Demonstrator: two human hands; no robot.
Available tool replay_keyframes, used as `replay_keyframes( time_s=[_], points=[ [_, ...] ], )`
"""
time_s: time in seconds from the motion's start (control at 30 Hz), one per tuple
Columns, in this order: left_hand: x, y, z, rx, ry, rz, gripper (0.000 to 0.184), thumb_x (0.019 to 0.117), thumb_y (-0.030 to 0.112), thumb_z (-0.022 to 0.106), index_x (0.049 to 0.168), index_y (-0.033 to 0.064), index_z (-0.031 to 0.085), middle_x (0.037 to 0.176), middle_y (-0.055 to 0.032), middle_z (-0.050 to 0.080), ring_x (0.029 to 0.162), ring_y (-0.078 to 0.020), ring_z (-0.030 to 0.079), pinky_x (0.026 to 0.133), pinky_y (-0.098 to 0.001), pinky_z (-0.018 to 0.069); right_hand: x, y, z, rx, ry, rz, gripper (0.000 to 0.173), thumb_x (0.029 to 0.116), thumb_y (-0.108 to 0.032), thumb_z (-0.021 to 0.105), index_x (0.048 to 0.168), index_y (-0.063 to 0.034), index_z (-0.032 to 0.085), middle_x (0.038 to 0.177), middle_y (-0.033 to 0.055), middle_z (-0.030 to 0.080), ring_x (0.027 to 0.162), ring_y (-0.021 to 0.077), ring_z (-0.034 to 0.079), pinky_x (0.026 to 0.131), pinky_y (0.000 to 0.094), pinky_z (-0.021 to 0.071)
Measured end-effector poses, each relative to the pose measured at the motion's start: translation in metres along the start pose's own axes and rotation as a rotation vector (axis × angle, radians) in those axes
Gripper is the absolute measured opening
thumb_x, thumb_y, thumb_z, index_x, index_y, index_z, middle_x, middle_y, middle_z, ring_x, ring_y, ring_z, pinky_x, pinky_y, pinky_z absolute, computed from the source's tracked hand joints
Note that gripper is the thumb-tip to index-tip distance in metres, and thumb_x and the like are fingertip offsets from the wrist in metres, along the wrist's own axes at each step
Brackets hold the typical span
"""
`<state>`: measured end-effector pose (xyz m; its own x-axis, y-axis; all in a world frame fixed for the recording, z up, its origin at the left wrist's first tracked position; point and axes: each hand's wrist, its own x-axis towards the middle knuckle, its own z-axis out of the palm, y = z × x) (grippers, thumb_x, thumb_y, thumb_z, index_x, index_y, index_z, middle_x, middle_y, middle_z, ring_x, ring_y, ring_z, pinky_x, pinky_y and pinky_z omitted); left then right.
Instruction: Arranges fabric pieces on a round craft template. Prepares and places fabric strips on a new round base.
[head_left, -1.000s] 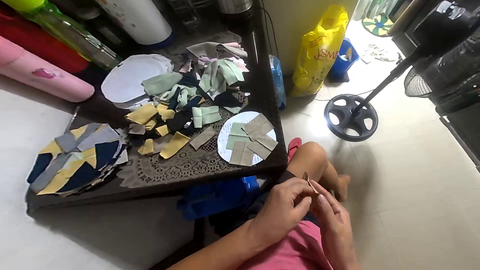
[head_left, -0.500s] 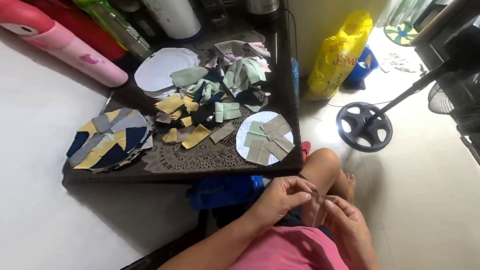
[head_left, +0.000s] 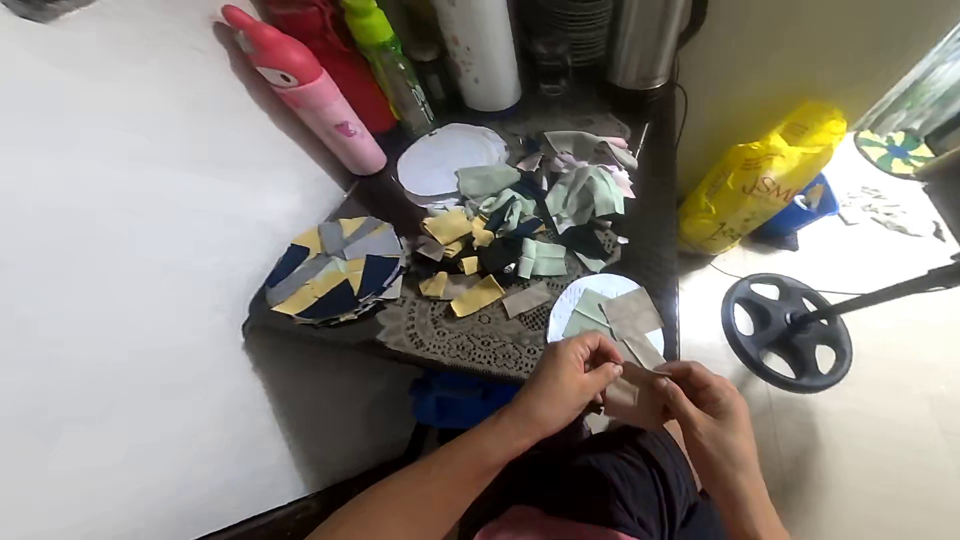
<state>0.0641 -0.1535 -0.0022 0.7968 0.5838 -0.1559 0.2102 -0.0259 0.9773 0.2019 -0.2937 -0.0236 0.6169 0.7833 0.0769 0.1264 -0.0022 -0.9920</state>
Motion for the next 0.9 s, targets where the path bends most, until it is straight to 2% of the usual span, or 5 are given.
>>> replay_keyframes(
  time_s=[0.23, 0.47, 0.53, 0.63, 0.9],
  points=[
    [0.061, 0.015, -0.037, 0.217, -0.002, -0.093, 0.012, 0.1002, 0.009, 0.063, 0.108, 0.0005, 0.066, 0.087, -0.0034, 0.067, 0.068, -0.0051, 0.065, 0.066, -0.0214, 0.0563, 0.079, -0.007, 0.018, -0.438, -0.117, 0.029, 0.015, 0.0984, -0.012, 0.061, 0.103, -0.0025, 0.072, 0.083, 0.0029, 0.071, 0.066, 0.0040, 0.066, 0.063, 0.0227, 0.0565],
    [0.095, 0.006, -0.050, 0.491, 0.032, -0.134, 0.018, 0.1032, 0.016, 0.058, 0.109, 0.0041, 0.069, 0.088, -0.0061, 0.068, 0.071, -0.0100, 0.065, 0.070, -0.0282, 0.0564, 0.121, -0.015, 0.034, -0.801, -0.185, 0.059, 0.018, 0.0986, -0.013, 0.060, 0.105, -0.0047, 0.075, 0.096, 0.0130, 0.074, 0.091, 0.0267, 0.071, 0.082, 0.0487, 0.0549],
    [0.098, 0.004, -0.051, 0.598, 0.056, -0.088, 0.021, 0.1031, 0.018, 0.057, 0.108, 0.0051, 0.072, 0.092, -0.0084, 0.071, 0.080, -0.0163, 0.067, 0.078, -0.0368, 0.0556, 0.129, -0.015, 0.037, -0.878, -0.231, 0.098, 0.021, 0.1009, -0.015, 0.058, 0.109, -0.0041, 0.075, 0.106, 0.0151, 0.073, 0.100, 0.0312, 0.070, 0.086, 0.0529, 0.0534],
    [0.101, 0.000, -0.051, 0.719, 0.098, 0.007, 0.022, 0.1021, 0.017, 0.057, 0.105, 0.0044, 0.074, 0.100, -0.0124, 0.072, 0.093, -0.0260, 0.069, 0.085, -0.0477, 0.0545, 0.135, -0.014, 0.041, -0.975, -0.260, 0.107, 0.024, 0.1029, -0.017, 0.056, 0.110, -0.0040, 0.074, 0.110, 0.0168, 0.071, 0.103, 0.0342, 0.069, 0.087, 0.0548, 0.0525],
    [0.105, -0.013, -0.051, 0.803, 0.212, 0.130, 0.017, 0.0970, 0.014, 0.063, 0.093, 0.0037, 0.075, 0.096, -0.0115, 0.069, 0.093, -0.0269, 0.067, 0.082, -0.0455, 0.0543, 0.139, -0.013, 0.047, -1.042, -0.219, 0.082, 0.021, 0.1019, -0.016, 0.058, 0.106, -0.0038, 0.074, 0.107, 0.0171, 0.073, 0.101, 0.0355, 0.070, 0.083, 0.0563, 0.0526]
  ],
)
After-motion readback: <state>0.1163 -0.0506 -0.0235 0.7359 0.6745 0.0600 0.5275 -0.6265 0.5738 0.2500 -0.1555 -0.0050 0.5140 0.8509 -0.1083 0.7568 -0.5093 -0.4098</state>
